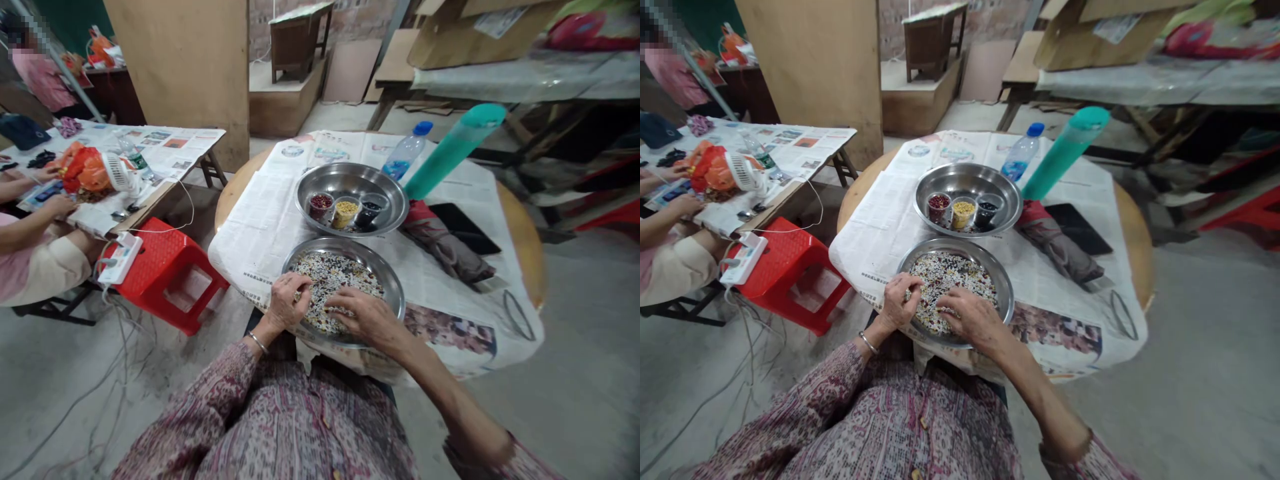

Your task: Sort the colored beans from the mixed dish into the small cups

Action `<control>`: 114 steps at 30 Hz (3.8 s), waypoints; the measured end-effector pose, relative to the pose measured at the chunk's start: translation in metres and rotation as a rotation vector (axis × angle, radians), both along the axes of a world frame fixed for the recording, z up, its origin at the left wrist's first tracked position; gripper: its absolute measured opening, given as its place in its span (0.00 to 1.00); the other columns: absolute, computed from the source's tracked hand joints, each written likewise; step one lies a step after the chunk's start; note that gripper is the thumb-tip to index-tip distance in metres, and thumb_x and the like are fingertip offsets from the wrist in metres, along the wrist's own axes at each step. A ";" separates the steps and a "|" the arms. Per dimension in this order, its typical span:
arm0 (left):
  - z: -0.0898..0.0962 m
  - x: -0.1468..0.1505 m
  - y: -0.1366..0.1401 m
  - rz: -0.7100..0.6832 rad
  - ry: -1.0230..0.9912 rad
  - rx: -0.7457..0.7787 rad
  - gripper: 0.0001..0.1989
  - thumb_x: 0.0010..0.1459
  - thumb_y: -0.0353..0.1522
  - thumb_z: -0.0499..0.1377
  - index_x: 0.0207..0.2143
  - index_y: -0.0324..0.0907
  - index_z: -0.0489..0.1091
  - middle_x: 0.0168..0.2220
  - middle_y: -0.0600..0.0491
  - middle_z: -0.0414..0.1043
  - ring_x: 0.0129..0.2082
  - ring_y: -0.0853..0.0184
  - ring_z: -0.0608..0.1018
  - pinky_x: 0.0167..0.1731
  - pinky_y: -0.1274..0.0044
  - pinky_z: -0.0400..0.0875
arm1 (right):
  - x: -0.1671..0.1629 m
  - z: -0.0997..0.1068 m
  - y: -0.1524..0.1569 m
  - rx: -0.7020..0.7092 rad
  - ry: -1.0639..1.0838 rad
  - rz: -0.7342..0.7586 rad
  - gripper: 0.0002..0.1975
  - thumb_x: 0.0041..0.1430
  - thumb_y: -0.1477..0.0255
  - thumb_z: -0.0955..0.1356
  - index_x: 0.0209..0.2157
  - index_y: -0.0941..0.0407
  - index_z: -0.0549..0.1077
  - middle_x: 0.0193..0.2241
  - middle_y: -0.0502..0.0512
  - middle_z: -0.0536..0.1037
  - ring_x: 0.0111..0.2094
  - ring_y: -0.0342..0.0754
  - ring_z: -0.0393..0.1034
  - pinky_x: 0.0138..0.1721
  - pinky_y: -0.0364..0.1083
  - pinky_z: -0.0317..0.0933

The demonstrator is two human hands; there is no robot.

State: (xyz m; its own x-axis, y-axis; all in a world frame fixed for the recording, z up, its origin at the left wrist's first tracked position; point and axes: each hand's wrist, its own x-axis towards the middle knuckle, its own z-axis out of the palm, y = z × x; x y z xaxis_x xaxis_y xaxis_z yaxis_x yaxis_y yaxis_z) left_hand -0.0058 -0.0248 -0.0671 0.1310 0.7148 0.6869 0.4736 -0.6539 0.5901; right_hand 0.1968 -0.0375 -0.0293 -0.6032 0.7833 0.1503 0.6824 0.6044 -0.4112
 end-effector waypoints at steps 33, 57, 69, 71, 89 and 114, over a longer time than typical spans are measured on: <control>0.002 0.002 0.002 0.009 -0.047 -0.004 0.07 0.64 0.27 0.54 0.39 0.42 0.71 0.34 0.51 0.76 0.36 0.66 0.77 0.40 0.72 0.72 | -0.051 -0.014 0.044 -0.060 0.186 -0.123 0.13 0.58 0.77 0.66 0.42 0.53 0.78 0.43 0.57 0.79 0.47 0.53 0.68 0.52 0.52 0.63; 0.002 0.001 0.003 0.005 -0.016 0.018 0.06 0.64 0.26 0.54 0.38 0.42 0.71 0.34 0.51 0.77 0.36 0.66 0.77 0.41 0.73 0.72 | -0.021 -0.001 0.008 -0.020 -0.166 0.010 0.12 0.63 0.77 0.65 0.45 0.53 0.75 0.42 0.58 0.76 0.46 0.51 0.69 0.45 0.50 0.67; 0.002 0.002 0.004 -0.008 -0.039 0.009 0.07 0.63 0.25 0.55 0.38 0.42 0.71 0.34 0.51 0.77 0.36 0.66 0.77 0.42 0.73 0.71 | 0.004 -0.015 0.024 -0.041 -0.025 -0.494 0.11 0.61 0.71 0.66 0.44 0.57 0.75 0.42 0.61 0.77 0.43 0.54 0.71 0.46 0.51 0.64; 0.003 0.002 0.003 -0.011 -0.042 0.001 0.07 0.63 0.25 0.54 0.38 0.42 0.71 0.34 0.51 0.76 0.36 0.66 0.76 0.42 0.73 0.71 | -0.009 -0.015 0.022 -0.156 0.136 -0.428 0.08 0.59 0.74 0.67 0.40 0.56 0.76 0.38 0.57 0.79 0.40 0.51 0.73 0.46 0.49 0.64; 0.005 0.002 0.002 -0.014 -0.137 -0.031 0.07 0.66 0.25 0.53 0.42 0.41 0.69 0.37 0.51 0.72 0.40 0.67 0.74 0.43 0.74 0.72 | -0.019 -0.014 0.049 -0.029 0.095 -0.179 0.14 0.60 0.80 0.64 0.43 0.54 0.78 0.39 0.56 0.77 0.40 0.48 0.71 0.44 0.48 0.65; 0.003 0.002 0.002 -0.041 -0.127 -0.055 0.07 0.64 0.24 0.54 0.40 0.41 0.70 0.36 0.51 0.73 0.40 0.67 0.75 0.43 0.73 0.72 | -0.019 0.005 -0.006 -0.262 -0.071 0.042 0.17 0.62 0.80 0.62 0.46 0.54 0.78 0.39 0.57 0.81 0.40 0.48 0.74 0.44 0.48 0.66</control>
State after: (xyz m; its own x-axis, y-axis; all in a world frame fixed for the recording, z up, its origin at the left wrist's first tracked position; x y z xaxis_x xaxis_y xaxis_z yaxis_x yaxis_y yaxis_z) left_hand -0.0041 -0.0227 -0.0640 0.0755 0.7479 0.6595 0.3662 -0.6360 0.6793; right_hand 0.1777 -0.0431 -0.0240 -0.6379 0.7638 -0.0982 0.6914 0.5119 -0.5098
